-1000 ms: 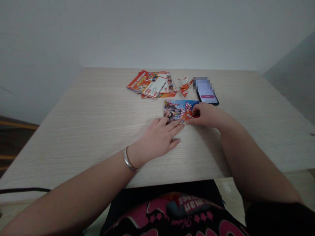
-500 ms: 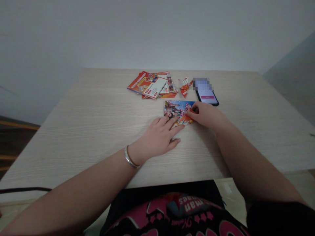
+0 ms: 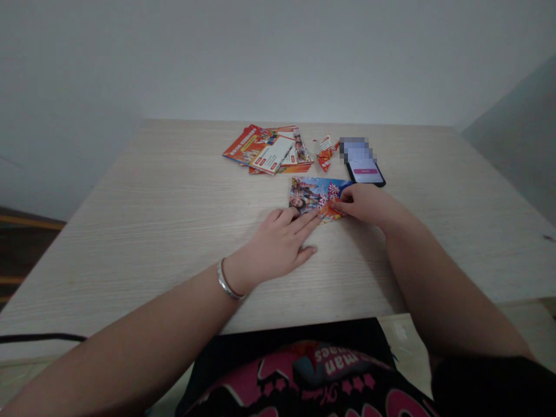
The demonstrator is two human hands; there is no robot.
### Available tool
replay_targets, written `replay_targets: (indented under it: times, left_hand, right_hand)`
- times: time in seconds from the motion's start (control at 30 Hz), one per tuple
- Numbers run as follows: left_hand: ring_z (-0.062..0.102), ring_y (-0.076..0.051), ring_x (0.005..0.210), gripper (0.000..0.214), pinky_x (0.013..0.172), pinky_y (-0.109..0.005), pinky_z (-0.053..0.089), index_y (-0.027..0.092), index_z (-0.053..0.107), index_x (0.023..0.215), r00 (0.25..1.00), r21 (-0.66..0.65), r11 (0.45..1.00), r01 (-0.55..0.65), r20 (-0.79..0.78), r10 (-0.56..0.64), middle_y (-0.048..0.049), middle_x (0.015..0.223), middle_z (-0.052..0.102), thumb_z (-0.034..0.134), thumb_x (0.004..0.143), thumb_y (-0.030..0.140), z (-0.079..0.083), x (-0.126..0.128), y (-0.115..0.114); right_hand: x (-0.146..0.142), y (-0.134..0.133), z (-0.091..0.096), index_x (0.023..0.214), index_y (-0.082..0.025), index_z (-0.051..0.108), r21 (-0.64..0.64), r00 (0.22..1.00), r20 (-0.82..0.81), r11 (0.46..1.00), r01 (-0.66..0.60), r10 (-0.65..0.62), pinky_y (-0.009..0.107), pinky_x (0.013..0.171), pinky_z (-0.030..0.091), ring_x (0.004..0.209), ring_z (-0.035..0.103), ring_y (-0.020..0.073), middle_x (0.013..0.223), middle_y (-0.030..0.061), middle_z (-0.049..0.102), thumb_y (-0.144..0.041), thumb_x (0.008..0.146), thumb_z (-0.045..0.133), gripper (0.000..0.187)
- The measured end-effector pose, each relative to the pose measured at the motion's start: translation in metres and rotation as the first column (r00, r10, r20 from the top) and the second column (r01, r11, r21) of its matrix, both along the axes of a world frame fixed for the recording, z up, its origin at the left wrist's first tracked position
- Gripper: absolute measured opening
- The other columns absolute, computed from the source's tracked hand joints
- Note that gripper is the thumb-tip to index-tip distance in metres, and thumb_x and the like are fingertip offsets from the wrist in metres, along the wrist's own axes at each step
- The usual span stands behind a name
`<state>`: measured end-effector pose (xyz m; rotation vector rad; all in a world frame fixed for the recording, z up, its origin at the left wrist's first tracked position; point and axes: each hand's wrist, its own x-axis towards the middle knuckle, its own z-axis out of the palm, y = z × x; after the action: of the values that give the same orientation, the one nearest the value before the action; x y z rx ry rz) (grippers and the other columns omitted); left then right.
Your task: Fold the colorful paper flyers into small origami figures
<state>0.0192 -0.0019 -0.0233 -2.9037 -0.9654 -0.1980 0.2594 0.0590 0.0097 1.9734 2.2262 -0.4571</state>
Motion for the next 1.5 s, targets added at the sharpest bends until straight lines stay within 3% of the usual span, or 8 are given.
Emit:
replay_targets:
  times: [0.43, 0.53, 0.7, 0.87, 1.0, 1.17, 1.5]
  left_hand:
    - [0.048, -0.031, 0.125, 0.056, 0.099, -0.047, 0.042, 0.023, 0.049, 0.154, 1.000, 0.003, 1.000, 0.008, 0.017, -0.008, -0.0030, 0.158, 0.051, 0.042, 0.105, 0.050, 0.000, 0.000, 0.001]
    - [0.048, -0.032, 0.125, 0.055, 0.100, -0.048, 0.043, 0.024, 0.050, 0.152, 1.000, -0.009, 1.000, 0.012, 0.020, -0.012, -0.0027, 0.158, 0.051, 0.043, 0.105, 0.050, 0.001, 0.001, 0.002]
    - [0.047, -0.032, 0.126, 0.055, 0.100, -0.048, 0.043, 0.024, 0.051, 0.152, 1.000, -0.013, 1.000, 0.011, 0.026, -0.011, -0.0039, 0.157, 0.052, 0.043, 0.105, 0.050, 0.001, 0.001, 0.002]
    - [0.047, -0.033, 0.126, 0.056, 0.100, -0.049, 0.044, 0.025, 0.048, 0.154, 1.000, -0.019, 1.000, 0.013, 0.029, -0.012, -0.0038, 0.160, 0.048, 0.045, 0.104, 0.050, 0.001, 0.001, 0.003]
    - [0.047, -0.033, 0.128, 0.056, 0.103, -0.049, 0.043, 0.027, 0.047, 0.155, 1.000, -0.052, 0.999, 0.013, 0.024, -0.012, -0.0024, 0.159, 0.050, 0.045, 0.104, 0.049, 0.003, 0.000, 0.004]
    - [0.048, -0.032, 0.128, 0.054, 0.105, -0.047, 0.043, 0.030, 0.047, 0.155, 0.999, -0.059, 0.997, 0.040, 0.016, -0.039, -0.0002, 0.162, 0.045, 0.047, 0.104, 0.050, 0.005, -0.003, 0.006]
    - [0.051, -0.031, 0.132, 0.053, 0.105, -0.045, 0.044, 0.022, 0.054, 0.150, 0.998, -0.156, 0.988, 0.010, -0.057, -0.019, -0.0023, 0.158, 0.051, 0.051, 0.103, 0.047, 0.020, -0.006, 0.004]
  right_hand:
    - [0.003, 0.002, -0.005, 0.086, -0.021, 0.071, 0.051, 0.995, -0.046, 0.995, 0.087, -0.084, 0.031, 0.059, 0.041, 0.070, 0.064, 0.0200, 0.083, 0.0075, 0.075, -0.051, 0.088, 0.066, 0.030]
    - [0.004, 0.001, -0.005, 0.090, -0.021, 0.070, 0.086, 0.993, -0.107, 0.995, 0.059, -0.050, 0.030, 0.061, 0.043, 0.075, 0.066, 0.0201, 0.087, 0.0065, 0.075, -0.043, 0.086, 0.071, 0.023]
    - [0.003, -0.001, -0.002, 0.091, -0.022, 0.071, 0.033, 0.981, -0.192, 0.999, -0.006, 0.013, 0.029, 0.068, 0.047, 0.075, 0.067, 0.0187, 0.086, 0.0049, 0.075, -0.033, 0.089, 0.067, 0.012]
    - [-0.001, -0.003, -0.003, 0.078, -0.022, 0.069, 0.007, 0.990, -0.136, 0.999, -0.038, 0.038, 0.031, 0.060, 0.042, 0.068, 0.063, 0.0186, 0.080, 0.0052, 0.073, -0.053, 0.084, 0.069, 0.031]
    - [-0.007, -0.006, -0.002, 0.081, -0.023, 0.069, 0.009, 1.000, -0.017, 1.000, -0.001, 0.001, 0.033, 0.056, 0.036, 0.064, 0.059, 0.0190, 0.078, 0.0054, 0.071, -0.064, 0.080, 0.068, 0.041]
    - [-0.007, -0.008, -0.001, 0.079, -0.022, 0.068, -0.013, 1.000, -0.014, 1.000, -0.016, 0.016, 0.033, 0.058, 0.037, 0.064, 0.058, 0.0181, 0.077, 0.0055, 0.070, -0.065, 0.079, 0.068, 0.043]
    - [-0.002, 0.001, -0.006, 0.082, -0.024, 0.063, -0.061, 0.999, 0.042, 0.998, -0.030, 0.033, 0.032, 0.057, 0.039, 0.067, 0.061, 0.0200, 0.079, 0.0044, 0.071, -0.065, 0.076, 0.073, 0.042]
